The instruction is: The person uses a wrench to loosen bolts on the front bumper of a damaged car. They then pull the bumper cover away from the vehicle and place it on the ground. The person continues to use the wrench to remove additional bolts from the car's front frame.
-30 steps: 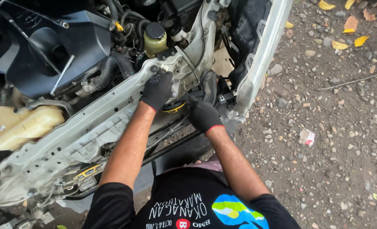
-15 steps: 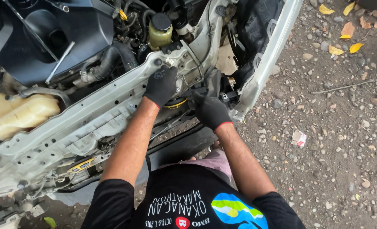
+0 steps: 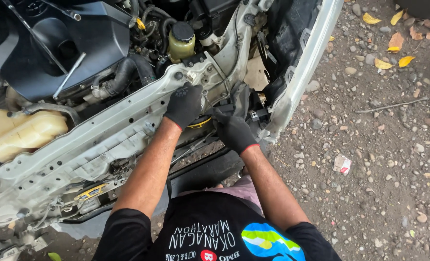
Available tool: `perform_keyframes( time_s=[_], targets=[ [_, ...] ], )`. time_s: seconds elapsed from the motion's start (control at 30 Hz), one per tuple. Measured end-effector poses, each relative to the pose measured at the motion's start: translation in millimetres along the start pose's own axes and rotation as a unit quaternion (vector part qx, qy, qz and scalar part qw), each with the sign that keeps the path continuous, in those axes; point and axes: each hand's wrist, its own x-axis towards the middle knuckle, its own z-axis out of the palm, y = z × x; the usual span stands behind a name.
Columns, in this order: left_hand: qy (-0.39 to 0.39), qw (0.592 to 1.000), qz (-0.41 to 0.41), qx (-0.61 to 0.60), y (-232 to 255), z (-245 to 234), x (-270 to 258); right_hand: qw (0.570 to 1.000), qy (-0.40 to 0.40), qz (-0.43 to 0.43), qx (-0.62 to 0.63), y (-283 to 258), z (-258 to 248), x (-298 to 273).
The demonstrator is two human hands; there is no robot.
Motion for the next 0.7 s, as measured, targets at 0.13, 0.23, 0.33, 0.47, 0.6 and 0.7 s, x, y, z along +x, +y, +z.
perform_keyframes(
  time_s=[0.13, 0.23, 0.33, 0.47, 0.6, 0.7],
  targets=[
    [0.060, 0.997, 0.021, -0.050, 5, 1, -4, 0.998, -0.042, 0.016, -0.043, -9, 11, 7],
    [0.007, 0.998, -0.030, -0.057, 7, 1, 4, 1.000, 0.008, 0.017, 0.006, -18, 6, 8],
    [-0.022, 0.993, -0.087, -0.072, 18, -4, 1, 0.999, 0.035, 0.003, 0.010, -14, 7, -2],
    [-0.010, 0.984, -0.137, -0.110, 23, -7, 4, 0.999, 0.046, -0.002, 0.021, -1, 14, 1],
    [0.033, 0.986, -0.107, -0.126, 4, 26, -5, 0.999, -0.003, 0.042, -0.007, -13, 9, 4],
    [0.000, 0.983, -0.142, -0.116, 19, 9, -3, 0.999, 0.030, 0.003, 0.032, -13, 10, 5]
  ],
)
